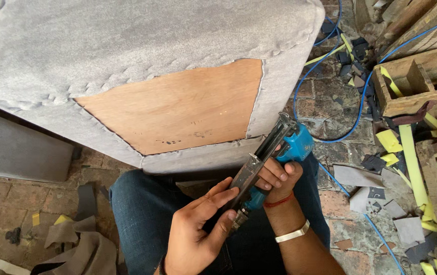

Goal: The person sits on the floor with a fabric-covered foam stool on their lap, using a pneumatic nail gun to staple the fabric along the edges of the wooden base. They fold and press the fabric taut, trim excess fabric with shears, and continue stapling around the underside.

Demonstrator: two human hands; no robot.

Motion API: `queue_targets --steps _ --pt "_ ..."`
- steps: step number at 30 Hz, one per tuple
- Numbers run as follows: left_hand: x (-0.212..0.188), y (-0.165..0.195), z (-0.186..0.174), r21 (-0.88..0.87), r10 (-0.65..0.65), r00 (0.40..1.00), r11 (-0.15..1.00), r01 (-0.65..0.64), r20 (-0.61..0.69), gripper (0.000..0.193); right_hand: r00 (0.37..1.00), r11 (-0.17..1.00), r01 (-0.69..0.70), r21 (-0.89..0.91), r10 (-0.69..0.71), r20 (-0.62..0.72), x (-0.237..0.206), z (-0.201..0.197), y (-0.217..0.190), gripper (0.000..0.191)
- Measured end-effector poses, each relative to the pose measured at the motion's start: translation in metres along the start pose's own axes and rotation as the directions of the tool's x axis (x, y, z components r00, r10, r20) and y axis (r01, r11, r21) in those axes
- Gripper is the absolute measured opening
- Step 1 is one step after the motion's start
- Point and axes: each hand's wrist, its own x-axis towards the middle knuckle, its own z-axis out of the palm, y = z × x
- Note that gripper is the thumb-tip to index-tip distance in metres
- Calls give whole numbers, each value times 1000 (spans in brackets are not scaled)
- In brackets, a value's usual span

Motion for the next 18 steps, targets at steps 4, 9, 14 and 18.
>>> queue_targets --steps 4,9,14,18 --pt "0 -1 1 -18 -39 999 999 38 -23 36 999 999 -35 5 35 35 3 -5 -2 34" --pt "3 4 2 0 -56 998 998 56 -39 38 999 999 -38 31 37 23 3 -9 -2 34" --pt "10 3 9 94 83 989 993 -72 -122 37 994 994 -111 -9 111 -18 1 -5 6 37" --pt "19 -16 13 1 9 994 1000 -9 -106 47 978 975 -200 -96 194 -74 2 -1 11 40"
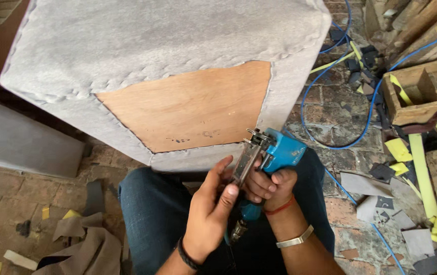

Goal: The person sits on the floor with a fabric-covered foam stool on their lap, using a pneumatic nail gun to staple the fabric along the edges of the wooden base. They fold and press the fabric taut, trim excess fabric with shears, and continue stapling around the underside.

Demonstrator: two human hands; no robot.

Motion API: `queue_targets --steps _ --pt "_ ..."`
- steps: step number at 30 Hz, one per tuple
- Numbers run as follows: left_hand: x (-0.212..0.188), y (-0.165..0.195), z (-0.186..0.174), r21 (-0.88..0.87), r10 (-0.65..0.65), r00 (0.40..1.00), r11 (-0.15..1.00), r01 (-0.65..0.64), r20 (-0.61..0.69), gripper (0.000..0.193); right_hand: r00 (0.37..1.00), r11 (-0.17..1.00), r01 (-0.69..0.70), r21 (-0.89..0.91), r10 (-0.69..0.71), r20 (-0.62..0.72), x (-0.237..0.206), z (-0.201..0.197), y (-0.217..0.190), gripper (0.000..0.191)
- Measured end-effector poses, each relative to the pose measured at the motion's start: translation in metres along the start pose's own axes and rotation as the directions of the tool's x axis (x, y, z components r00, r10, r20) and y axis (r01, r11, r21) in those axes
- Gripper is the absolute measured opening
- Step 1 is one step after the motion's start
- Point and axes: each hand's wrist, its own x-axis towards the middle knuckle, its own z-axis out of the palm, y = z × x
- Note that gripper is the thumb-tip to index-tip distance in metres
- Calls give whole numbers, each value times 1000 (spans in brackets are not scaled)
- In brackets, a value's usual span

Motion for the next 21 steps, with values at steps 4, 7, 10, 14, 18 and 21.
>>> queue_targets --steps 4,7,10,14,18,21 --pt "10 -31 -2 -468 -333 910 781 413 248 46 996 995 -44 -94 36 -85 2 5 -1 43" --pt "10 -52 -10 -481 -353 886 746 460 300 59 989 986 -101 -130 86 -121 6 13 2 50" --pt "10 -67 -18 -488 -319 899 759 432 299 67 995 974 -94 -206 84 -57 12 29 6 56" --pt "25 -89 -31 -549 -256 906 728 410 337 66 971 897 -26 -442 -82 -224 22 63 20 57" --pt "49 -121 -33 -384 -229 973 899 209 -7 43 861 420 -138 -897 -397 -318 41 92 54 50" --pt "45 -141 -27 -313 -233 955 935 169 -181 36 815 77 -202 -976 -539 -211 67 93 71 22"
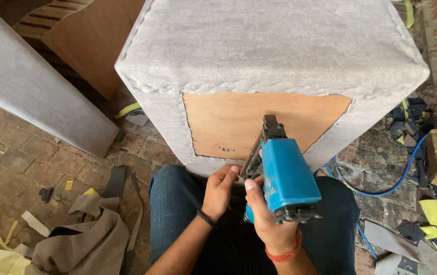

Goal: The person sits on the floor with a fabric-covered foam stool on their lap, using a pneumatic nail gun to staple the fabric along the edges of the wooden base. They fold and press the fabric taut, trim excess fabric with shears, and continue stapling around the underside.

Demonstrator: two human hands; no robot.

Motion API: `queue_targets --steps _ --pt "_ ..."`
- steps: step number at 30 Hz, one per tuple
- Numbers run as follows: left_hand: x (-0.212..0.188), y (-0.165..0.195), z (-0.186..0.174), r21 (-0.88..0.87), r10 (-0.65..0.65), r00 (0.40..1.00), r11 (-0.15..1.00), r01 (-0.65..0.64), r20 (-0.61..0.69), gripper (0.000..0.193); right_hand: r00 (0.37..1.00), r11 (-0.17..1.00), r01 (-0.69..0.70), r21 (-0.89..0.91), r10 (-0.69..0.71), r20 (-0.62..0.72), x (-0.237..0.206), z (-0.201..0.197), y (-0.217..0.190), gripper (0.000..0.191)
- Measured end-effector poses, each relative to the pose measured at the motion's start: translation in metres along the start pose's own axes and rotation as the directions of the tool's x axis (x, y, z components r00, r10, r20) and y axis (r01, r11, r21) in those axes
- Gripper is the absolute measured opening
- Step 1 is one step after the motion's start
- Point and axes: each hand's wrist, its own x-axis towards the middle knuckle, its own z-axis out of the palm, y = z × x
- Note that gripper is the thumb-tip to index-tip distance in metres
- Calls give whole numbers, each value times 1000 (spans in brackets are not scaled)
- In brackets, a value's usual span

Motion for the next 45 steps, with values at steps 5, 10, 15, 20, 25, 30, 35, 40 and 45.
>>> queue_targets --steps 5,10,15,20,25,30,35,40,45 --pt "-8 -20 -5 43 53 998 998 -51 -34 29 910 900 394 -185 -410 -54 17 16 11 29" --pt "-6 -23 -7 -67 -9 997 998 3 -82 31 910 873 395 -287 -415 -13 11 8 26 26" --pt "-9 -23 -6 -107 -40 995 994 30 -93 31 925 901 365 -232 -379 -16 9 3 40 25" --pt "-7 -21 -7 -88 -23 994 996 14 -110 31 893 843 431 -321 -450 17 7 3 54 22" --pt "-7 -20 -7 -52 6 993 999 -12 -117 29 892 829 430 -357 -452 25 5 4 71 29" --pt "-7 -20 -7 -32 14 993 999 -18 -117 29 907 841 389 -375 -422 -5 0 7 88 27" --pt "-7 -20 -8 -3 36 990 999 -36 -133 30 904 846 394 -359 -426 -11 -3 9 102 27" --pt "-7 -21 -8 17 30 991 999 -28 -131 29 922 877 341 -339 -382 -59 -10 12 116 30" --pt "-6 -22 -9 8 24 992 1000 -23 -121 29 939 915 315 -253 -340 -59 -15 13 120 28"
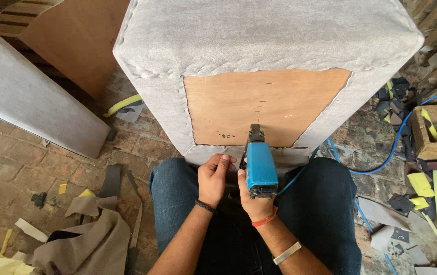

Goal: The person sits on the floor with a fabric-covered foam stool on their lap, using a pneumatic nail gun to staple the fabric along the edges of the wooden base. They fold and press the fabric taut, trim excess fabric with shears, and continue stapling around the underside.

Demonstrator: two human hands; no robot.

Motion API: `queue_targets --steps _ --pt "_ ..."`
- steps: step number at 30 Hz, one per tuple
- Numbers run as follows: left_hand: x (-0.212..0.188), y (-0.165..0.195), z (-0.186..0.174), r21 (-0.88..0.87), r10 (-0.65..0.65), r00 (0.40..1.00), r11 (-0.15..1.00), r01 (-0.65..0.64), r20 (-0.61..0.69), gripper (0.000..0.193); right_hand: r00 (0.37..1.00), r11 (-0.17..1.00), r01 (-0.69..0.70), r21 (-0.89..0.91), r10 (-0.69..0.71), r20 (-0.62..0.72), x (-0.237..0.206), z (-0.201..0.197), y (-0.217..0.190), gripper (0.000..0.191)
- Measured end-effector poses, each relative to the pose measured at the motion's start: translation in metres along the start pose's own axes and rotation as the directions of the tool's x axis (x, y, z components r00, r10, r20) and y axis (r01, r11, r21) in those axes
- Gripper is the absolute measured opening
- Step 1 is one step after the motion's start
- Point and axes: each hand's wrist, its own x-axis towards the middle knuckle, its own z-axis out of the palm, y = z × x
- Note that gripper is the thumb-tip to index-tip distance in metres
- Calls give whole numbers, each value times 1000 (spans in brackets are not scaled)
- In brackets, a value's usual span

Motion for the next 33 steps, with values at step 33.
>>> queue_targets --steps 33 --pt "-3 -8 -2 20 -61 998 998 60 30 29 969 926 247 -285 -235 78 40 -25 -56 14"
